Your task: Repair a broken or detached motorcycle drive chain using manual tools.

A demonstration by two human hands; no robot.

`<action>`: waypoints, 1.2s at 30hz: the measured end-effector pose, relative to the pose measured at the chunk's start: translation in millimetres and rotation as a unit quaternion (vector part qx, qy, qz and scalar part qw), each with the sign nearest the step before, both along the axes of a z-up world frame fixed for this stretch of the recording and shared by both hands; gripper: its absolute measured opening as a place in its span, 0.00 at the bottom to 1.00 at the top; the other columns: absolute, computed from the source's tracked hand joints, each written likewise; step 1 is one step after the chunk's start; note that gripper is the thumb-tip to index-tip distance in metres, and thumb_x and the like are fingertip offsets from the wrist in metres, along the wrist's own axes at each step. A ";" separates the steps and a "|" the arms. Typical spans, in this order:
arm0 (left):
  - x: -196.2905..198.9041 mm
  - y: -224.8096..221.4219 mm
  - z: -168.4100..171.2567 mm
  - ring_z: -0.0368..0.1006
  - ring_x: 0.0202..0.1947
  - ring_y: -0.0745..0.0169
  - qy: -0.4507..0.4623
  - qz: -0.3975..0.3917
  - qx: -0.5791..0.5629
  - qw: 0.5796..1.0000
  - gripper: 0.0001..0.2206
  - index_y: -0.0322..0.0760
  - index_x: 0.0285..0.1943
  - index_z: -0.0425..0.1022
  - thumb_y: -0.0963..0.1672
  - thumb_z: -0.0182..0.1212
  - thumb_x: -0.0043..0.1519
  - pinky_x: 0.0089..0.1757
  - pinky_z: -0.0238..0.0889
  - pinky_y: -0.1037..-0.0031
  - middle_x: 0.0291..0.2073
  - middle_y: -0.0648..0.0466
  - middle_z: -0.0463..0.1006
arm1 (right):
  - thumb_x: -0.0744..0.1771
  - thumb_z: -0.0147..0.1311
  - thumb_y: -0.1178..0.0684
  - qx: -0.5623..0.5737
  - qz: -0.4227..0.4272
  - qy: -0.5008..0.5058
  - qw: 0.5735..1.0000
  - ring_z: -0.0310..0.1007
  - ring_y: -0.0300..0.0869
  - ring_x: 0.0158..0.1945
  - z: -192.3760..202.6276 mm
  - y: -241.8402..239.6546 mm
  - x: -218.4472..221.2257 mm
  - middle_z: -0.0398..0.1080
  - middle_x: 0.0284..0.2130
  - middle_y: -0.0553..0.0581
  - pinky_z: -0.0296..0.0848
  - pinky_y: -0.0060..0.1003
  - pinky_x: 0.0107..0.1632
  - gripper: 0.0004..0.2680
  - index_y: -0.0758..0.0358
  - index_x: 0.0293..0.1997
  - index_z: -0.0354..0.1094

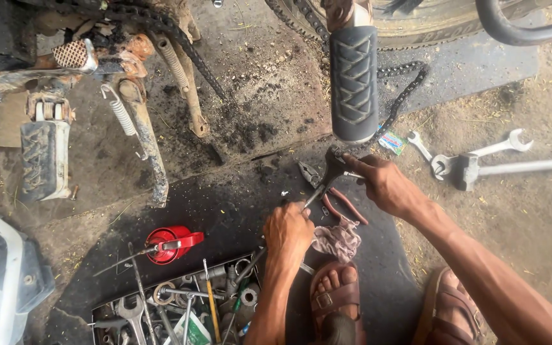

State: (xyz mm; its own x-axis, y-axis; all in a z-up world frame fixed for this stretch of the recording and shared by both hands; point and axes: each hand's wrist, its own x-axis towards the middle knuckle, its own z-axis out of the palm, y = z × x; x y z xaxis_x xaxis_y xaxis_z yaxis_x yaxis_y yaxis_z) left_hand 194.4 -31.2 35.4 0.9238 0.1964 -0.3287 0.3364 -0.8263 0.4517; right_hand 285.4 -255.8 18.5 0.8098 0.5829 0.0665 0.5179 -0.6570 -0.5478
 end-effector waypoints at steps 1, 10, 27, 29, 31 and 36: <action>-3.3 0.1 -4.8 0.80 0.38 0.38 0.001 0.000 0.000 1.000 0.10 0.38 0.47 0.83 0.45 0.61 0.62 0.42 0.71 0.52 0.33 0.38 0.82 | 0.61 0.46 0.72 0.000 0.000 0.001 1.000 0.77 0.54 0.34 5.0 1.6 -1.0 0.73 0.39 0.69 0.77 0.47 0.35 0.29 0.56 0.71 0.59; -13.5 -11.2 -40.4 0.81 0.32 0.47 0.006 0.007 -0.003 1.000 0.09 0.36 0.49 0.82 0.43 0.62 0.63 0.37 0.73 0.59 0.32 0.41 0.83 | 0.65 0.44 0.73 -0.018 0.004 0.004 1.000 0.76 0.49 0.30 12.7 7.9 -5.6 0.73 0.42 0.70 0.77 0.43 0.30 0.26 0.56 0.71 0.59; -16.0 -40.7 -121.6 0.78 0.35 0.64 -0.103 0.349 -0.623 0.692 0.28 0.32 0.73 0.62 0.35 0.57 0.60 0.36 0.74 0.74 0.38 0.46 0.82 | 0.69 0.48 0.56 -0.090 0.080 -0.180 0.976 0.70 0.48 0.41 18.2 45.8 -17.0 0.73 0.47 0.68 0.73 0.43 0.42 0.16 0.66 0.66 0.64; -17.0 -35.7 -116.1 0.77 0.36 0.63 -0.078 0.359 -0.646 0.670 0.29 0.36 0.74 0.60 0.34 0.55 0.60 0.37 0.75 0.72 0.40 0.46 0.81 | 0.70 0.48 0.54 -0.110 0.086 -0.155 0.978 0.69 0.48 0.42 25.7 51.3 -13.2 0.73 0.45 0.67 0.72 0.44 0.43 0.17 0.65 0.67 0.63; -23.0 -38.1 -114.4 0.77 0.38 0.62 -0.057 0.373 -0.667 0.643 0.31 0.39 0.75 0.57 0.34 0.54 0.61 0.39 0.76 0.70 0.42 0.47 0.80 | 0.70 0.47 0.52 -0.131 0.098 -0.130 0.978 0.68 0.49 0.43 28.8 48.3 -16.4 0.72 0.43 0.66 0.71 0.45 0.45 0.17 0.64 0.68 0.63; -21.0 -25.8 -147.0 0.75 0.41 0.64 -0.074 0.238 -0.706 0.663 0.29 0.37 0.78 0.55 0.34 0.53 0.65 0.43 0.75 0.71 0.46 0.50 0.76 | 0.67 0.54 0.48 -0.028 0.095 -0.165 0.981 0.69 0.52 0.46 20.5 33.2 -14.8 0.72 0.45 0.65 0.69 0.50 0.47 0.19 0.63 0.65 0.65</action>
